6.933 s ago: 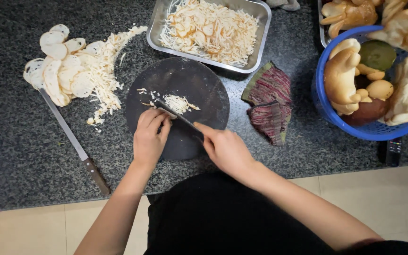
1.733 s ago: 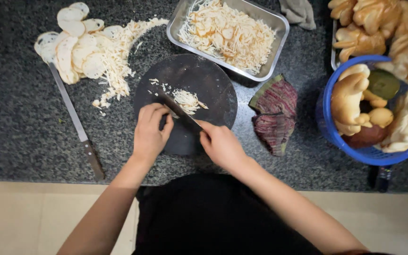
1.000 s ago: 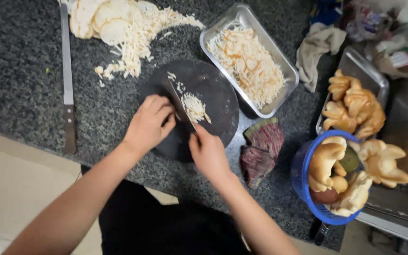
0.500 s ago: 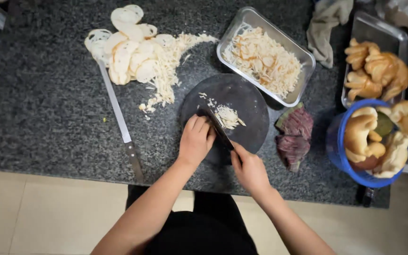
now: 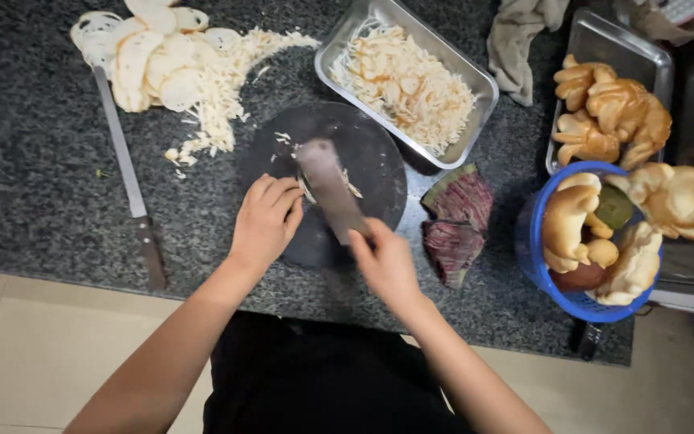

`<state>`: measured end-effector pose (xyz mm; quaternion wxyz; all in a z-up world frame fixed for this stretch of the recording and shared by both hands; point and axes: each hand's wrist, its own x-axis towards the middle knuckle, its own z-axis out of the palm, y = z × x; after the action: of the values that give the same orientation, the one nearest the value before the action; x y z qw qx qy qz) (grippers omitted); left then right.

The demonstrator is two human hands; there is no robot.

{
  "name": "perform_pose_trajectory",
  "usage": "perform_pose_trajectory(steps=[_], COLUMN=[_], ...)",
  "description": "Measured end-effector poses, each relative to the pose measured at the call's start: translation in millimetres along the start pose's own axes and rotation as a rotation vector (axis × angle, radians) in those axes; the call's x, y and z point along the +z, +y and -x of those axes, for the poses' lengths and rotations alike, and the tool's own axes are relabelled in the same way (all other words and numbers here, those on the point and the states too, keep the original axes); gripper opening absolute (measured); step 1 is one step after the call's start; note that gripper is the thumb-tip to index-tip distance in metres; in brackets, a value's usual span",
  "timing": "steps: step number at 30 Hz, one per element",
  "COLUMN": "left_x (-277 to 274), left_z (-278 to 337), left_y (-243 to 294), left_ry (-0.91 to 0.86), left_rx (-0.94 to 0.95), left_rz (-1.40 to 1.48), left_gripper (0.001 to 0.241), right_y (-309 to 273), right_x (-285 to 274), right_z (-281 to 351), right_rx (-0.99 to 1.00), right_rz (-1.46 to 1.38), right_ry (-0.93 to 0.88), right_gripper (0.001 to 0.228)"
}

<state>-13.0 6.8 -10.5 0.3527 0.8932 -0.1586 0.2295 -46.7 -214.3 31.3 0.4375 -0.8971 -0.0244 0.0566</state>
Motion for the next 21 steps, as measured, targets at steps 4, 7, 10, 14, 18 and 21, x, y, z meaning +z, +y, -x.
perform_pose_trajectory(steps=[4, 7, 10, 14, 18, 21], left_x=[-8.2, -0.9, 2.9, 2.2, -2.5, 3.4], left_z=[-5.9, -12.5, -31.4, -48.9, -34.0, -20.5], left_y=[27.7, 21.3, -7.5, -40.4, -26.9, 1.8], left_ry=[-0.074, -0.067, -0.063, -0.291, -0.425, -0.406], left_rx=[0.01, -0.006, -0.18, -0.156, -0.111, -0.131], left_rz=[-0.035, 0.014, -0.066, -0.215, -0.22, -0.224], left_gripper=[0.023, 0.024, 0.028, 0.06, 0.071, 0.072], right_y=[56.5, 81.3, 93.3, 89.3, 76.0, 68.6], right_x=[-27.9, -38.3, -35.5, -20.0, -0.1, 18.5], right_z=[17.3, 14.3, 9.6, -1.4, -5.5, -9.0], right_rx=[0.215, 0.399, 0.391, 0.358, 0.374, 0.433], right_rz=[-0.118, -0.276, -0.374, -0.451, -0.444, -0.462], right_ry=[0.025, 0.06, 0.007, -0.003, -0.047, -0.079], right_gripper=[0.027, 0.031, 0.024, 0.023, 0.024, 0.025])
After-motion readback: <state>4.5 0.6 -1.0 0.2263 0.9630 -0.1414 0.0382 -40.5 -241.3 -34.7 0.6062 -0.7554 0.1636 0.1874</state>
